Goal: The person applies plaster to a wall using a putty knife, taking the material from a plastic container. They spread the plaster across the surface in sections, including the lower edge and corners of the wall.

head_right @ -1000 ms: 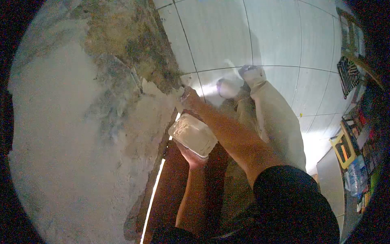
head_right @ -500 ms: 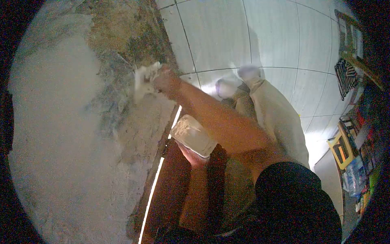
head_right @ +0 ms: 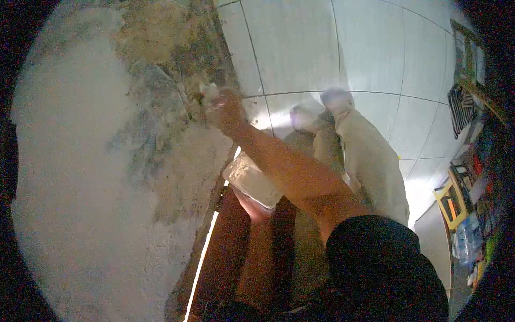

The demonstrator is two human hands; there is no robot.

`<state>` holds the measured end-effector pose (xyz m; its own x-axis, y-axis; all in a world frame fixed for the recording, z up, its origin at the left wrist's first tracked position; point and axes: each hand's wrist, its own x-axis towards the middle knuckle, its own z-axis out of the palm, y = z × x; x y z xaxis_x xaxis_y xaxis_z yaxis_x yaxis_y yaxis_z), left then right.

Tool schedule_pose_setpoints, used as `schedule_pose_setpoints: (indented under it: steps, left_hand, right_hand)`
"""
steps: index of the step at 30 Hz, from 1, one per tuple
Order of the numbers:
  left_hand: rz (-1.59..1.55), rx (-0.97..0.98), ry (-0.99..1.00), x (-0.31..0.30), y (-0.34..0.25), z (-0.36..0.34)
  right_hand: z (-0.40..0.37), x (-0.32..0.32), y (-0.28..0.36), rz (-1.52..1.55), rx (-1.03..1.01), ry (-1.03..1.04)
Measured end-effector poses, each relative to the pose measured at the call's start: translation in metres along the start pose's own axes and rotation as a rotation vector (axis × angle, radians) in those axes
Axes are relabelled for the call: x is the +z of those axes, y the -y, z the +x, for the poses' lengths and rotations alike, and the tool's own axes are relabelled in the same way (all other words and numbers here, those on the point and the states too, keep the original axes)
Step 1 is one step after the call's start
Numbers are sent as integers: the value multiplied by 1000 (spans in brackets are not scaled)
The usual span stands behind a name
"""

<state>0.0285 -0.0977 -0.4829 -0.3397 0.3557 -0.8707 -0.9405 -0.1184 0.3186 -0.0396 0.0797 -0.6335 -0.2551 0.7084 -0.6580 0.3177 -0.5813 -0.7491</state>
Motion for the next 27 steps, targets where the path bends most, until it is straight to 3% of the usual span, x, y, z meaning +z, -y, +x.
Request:
schedule_pose_setpoints:
  steps: [2, 3, 5, 8, 9, 10, 12, 13, 15, 18, 20, 21, 22, 23, 26, 27]
  left_hand:
    - [119, -25, -31, 32, 7, -6]
    - [250, -31, -68, 44, 10, -8]
    - [246, -63, -42, 42, 13, -6]
    - [278, -77, -18, 22, 12, -4]
    - [302, -69, -13, 20, 12, -2]
    - [308, -62, -13, 19, 10, 0]
    - [277, -63, -40, 23, 6, -1]
    - [281, -61, -42, 17, 3, 1]
    - [234, -100, -83, -4, -5, 6]
    - [248, -129, -149, -10, -9, 0]
    - [251, -137, -170, 8, 3, 3]
    - [332, 67, 164, 36, 16, 1]
    - [408, 275, 500, 52, 22, 1]
    - [247, -99, -53, 37, 5, 6]
    - [457, -35, -96, 43, 5, 2]
    - [468, -36, -100, 49, 9, 0]
  right_hand:
    - [-8, -3, 15, 1653, 40, 100]
    - [-13, -20, 32, 1641, 36, 99]
    - [-21, -58, 59, 1660, 474, 402]
    - [-12, -91, 56, 1424, 380, 295]
    - [-16, -94, 54, 1060, 78, 165]
    - [-6, -81, 30, 1069, 77, 170]
    - [21, -40, -43, 1982, 233, 487]
    - [20, -38, -41, 1988, 235, 487]
    - [-21, 3, -4, 1553, -16, 413]
    - [-76, -10, 12, 858, -349, 275]
    - [-72, -30, 16, 381, -541, 179]
    - [-54, -59, 4, 588, -374, 617]
    - [-47, -68, -5, 593, -380, 620]
    - [-41, -73, -15, 856, -246, 563]
    - [-30, -59, -52, 1619, 225, 330]
    - [-31, -47, -76, 1630, 227, 325]
